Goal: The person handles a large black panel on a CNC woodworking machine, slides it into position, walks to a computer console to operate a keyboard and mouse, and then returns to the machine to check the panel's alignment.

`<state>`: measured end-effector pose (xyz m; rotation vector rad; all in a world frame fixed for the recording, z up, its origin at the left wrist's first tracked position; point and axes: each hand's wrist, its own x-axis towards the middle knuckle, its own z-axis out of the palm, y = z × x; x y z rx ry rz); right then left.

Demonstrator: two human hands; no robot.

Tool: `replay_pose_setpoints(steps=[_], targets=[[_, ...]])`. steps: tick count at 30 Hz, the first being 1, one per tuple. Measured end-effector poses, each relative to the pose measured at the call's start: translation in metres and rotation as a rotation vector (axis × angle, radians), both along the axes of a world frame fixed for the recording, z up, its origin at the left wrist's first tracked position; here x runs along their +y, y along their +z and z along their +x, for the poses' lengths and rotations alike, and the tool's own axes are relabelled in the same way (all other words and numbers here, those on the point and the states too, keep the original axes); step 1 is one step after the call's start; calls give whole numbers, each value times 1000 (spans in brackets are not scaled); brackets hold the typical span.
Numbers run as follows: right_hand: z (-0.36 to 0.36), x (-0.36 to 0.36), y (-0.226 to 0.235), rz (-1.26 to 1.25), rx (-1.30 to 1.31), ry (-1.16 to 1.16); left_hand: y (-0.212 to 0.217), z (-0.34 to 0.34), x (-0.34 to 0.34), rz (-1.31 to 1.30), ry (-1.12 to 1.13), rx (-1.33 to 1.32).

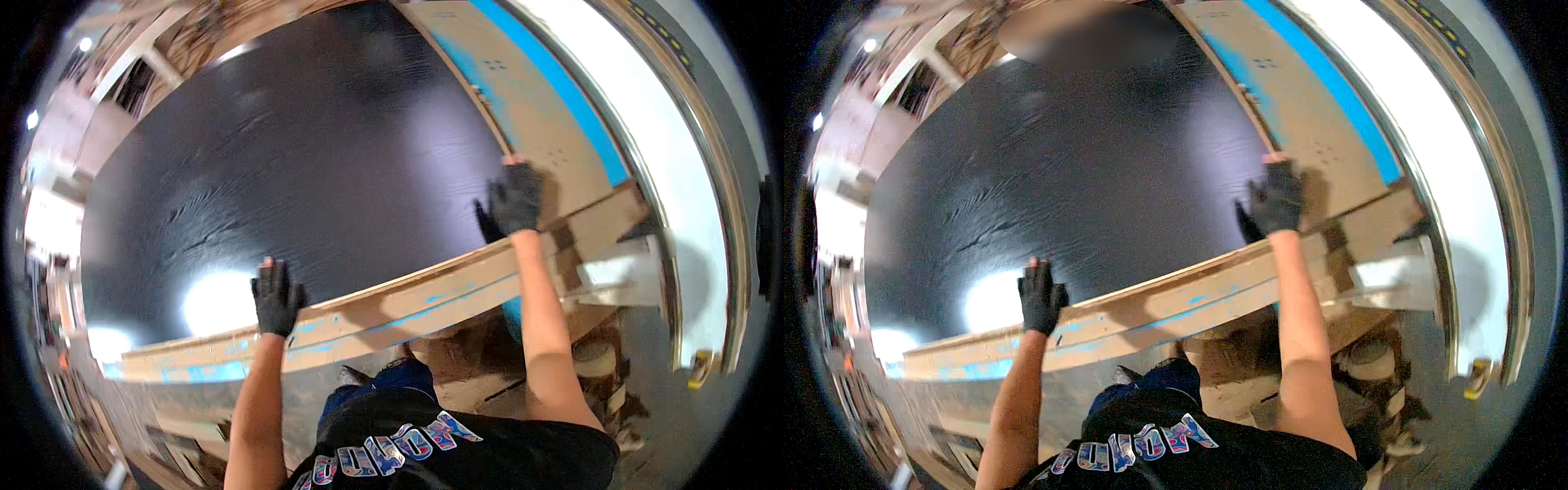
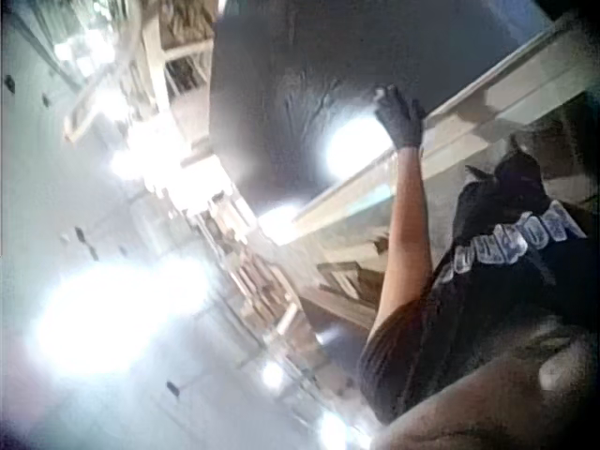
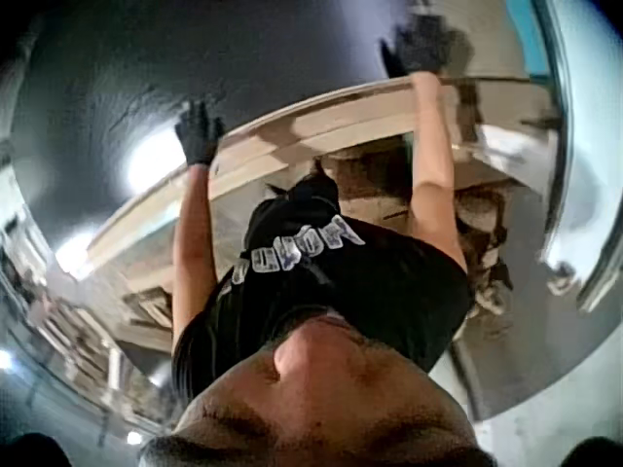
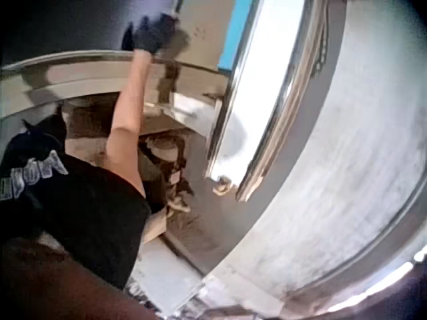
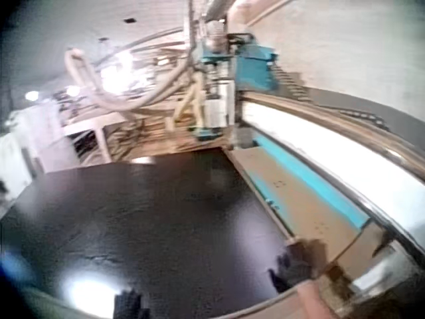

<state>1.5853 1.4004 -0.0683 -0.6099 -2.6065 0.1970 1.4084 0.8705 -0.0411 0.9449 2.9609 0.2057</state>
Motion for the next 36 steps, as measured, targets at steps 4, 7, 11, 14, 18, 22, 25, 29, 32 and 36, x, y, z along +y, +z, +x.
replay_pose_setpoints(steps=[4, 7, 11, 14, 18, 22, 25, 29, 32, 36], targets=[[27, -19, -1, 11, -273, -424, 6, -4, -136, -65, 459, -63], [17, -26, 12, -102, -287, -456, 1, -10, -177, -111, 491, -60], [9, -42, 2, -73, -378, -473, -2, -14, -162, -77, 515, -64], [-1, -94, -37, -20, -309, -334, -4, -14, -159, -98, 518, -84], [-14, -159, 9, -162, -336, -275, -8, -14, -172, -105, 513, -39], [9, -119, 26, -147, -358, -491, -3, -13, -164, -126, 518, -64], [30, -76, 24, -127, -316, -570, -10, -16, -167, -144, 524, -7], [48, -62, 15, -192, -259, -545, -2, -14, -157, -164, 543, -50], [35, -52, 50, -309, -462, -528, -4, -18, -163, -231, 579, -66], [28, -45, 37, -225, -339, -465, -5, -17, -163, -225, 609, -71]])
